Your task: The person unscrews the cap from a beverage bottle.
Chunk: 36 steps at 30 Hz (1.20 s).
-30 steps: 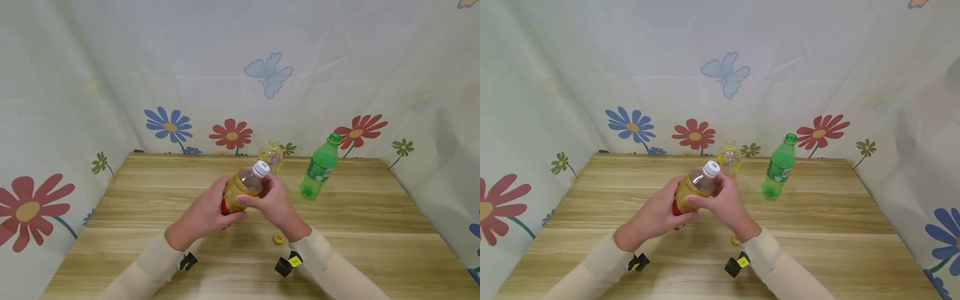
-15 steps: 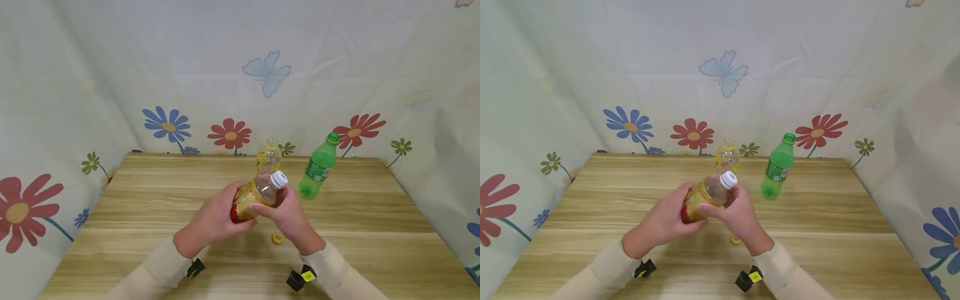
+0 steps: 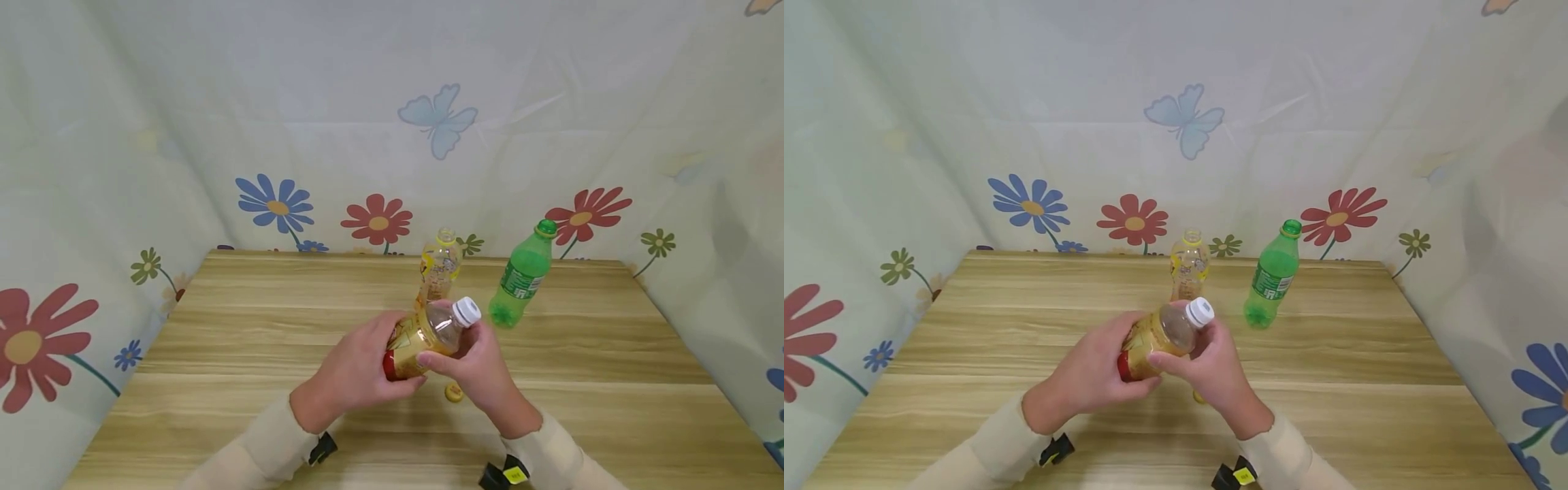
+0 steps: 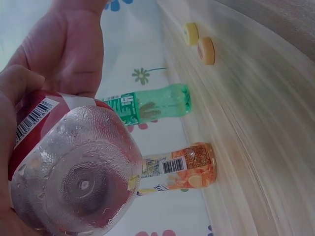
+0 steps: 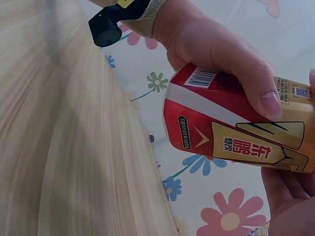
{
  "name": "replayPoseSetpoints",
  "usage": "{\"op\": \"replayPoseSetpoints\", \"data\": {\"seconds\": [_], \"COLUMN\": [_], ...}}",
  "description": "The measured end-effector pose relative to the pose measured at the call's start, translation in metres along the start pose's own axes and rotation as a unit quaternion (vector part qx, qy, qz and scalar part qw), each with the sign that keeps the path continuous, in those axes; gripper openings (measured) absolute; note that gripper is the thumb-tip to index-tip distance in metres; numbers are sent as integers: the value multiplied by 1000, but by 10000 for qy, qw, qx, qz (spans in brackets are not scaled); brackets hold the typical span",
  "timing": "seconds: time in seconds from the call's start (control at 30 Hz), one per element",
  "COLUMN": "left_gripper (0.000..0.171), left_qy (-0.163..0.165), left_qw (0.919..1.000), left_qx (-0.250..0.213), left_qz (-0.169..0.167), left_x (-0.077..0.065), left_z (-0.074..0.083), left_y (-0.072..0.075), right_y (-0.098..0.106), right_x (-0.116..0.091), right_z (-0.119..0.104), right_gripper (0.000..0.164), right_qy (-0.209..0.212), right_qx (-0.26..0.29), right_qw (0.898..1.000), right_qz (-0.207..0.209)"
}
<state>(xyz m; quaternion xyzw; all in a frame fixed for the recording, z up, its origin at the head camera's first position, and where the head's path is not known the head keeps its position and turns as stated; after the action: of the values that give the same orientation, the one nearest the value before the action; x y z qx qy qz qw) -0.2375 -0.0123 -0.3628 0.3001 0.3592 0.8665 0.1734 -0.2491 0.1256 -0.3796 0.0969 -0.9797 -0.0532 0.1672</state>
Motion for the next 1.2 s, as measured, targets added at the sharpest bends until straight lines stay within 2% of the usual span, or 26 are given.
{"op": "replayPoseSetpoints", "data": {"seconds": [0.27, 0.43, 0.63, 0.8, 1.03, 1.2], "left_gripper": [86, 84, 81, 83, 76, 81], "left_qy": [-145, 84, 381, 509, 447, 371], "left_qw": [9998, 9998, 9987, 9983, 9982, 9984], "left_qx": [64, 20, -102, -43, 15, -70], "left_qz": [-132, -200, -313, -272, -398, -429], "left_x": [0, 0, -1, -1, -1, -2], "left_z": [3, 3, 3, 5, 7, 7], "left_y": [-6, -7, -9, -7, -11, -12], "right_y": [4, 8, 8, 1, -3, -5], "right_x": [-11, -15, -17, -18, -18, -18], "right_z": [-2, -5, -12, -18, -28, -27], "right_gripper": [70, 69, 68, 70, 71, 66], "right_qy": [118, 217, 538, 738, 1413, 1373], "right_qx": [-144, -184, 46, 462, 788, 931], "right_qw": [9997, 9990, 9976, 9958, 9868, 9861], "right_qz": [140, 337, 423, 280, 49, -49]}}
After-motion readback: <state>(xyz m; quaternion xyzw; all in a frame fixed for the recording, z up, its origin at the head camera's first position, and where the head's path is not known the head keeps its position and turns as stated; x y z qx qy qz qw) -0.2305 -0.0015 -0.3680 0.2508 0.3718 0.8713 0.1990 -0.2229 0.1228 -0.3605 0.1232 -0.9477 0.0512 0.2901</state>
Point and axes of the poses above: each hand's wrist, its own x-axis towards the middle knuckle, its own y-axis out of the back of the hand, z = x × y, the point moved 10 cm from there along x, towards the middle knuckle, and after that the axes turned 7 degrees about -x, right-handed, at the moved point
